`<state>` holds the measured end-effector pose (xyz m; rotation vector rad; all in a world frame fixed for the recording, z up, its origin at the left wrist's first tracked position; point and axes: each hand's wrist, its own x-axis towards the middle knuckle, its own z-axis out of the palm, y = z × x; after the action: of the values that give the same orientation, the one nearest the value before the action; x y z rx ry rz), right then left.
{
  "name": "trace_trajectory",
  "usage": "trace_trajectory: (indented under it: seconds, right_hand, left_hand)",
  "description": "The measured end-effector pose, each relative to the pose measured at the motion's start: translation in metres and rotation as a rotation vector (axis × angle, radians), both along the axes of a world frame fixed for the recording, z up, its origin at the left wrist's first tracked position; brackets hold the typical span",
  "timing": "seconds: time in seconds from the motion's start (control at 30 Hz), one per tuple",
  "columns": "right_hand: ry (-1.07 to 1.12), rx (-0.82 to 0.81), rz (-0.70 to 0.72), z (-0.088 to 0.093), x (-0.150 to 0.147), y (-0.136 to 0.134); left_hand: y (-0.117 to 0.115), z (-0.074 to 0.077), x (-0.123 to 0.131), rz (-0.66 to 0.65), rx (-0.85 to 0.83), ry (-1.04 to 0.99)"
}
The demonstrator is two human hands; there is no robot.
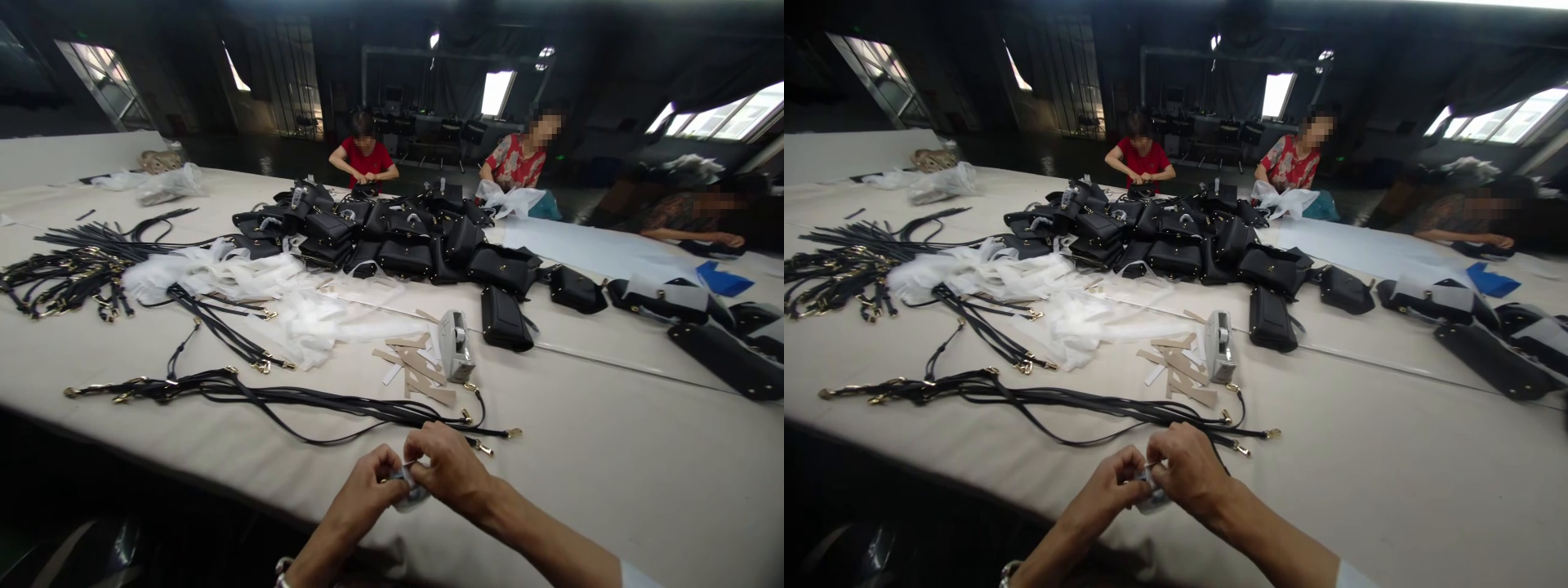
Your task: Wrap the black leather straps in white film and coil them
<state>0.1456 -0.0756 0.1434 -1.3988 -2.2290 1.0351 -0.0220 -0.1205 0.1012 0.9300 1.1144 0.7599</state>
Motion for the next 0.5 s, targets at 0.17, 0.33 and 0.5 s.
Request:
trace_trajectory:
  seconds: [0.17,0.33,0.5]
  right_hand:
    - [-0.037,0.133,0.185,0.004,0.022,0.000]
    - [-0.107,0.510,0.567,0.009,0.046,0.006]
    - [-0.106,0.569,0.622,0.004,0.066,0.007]
  left_hand:
    - [0.008,0.003,0.016,0.116,-0.139,-0.120]
    - [0.009,0.007,0.030,0.119,-0.271,-0.243]
    - [0.005,-0.005,0.045,0.078,-0.329,-0.328]
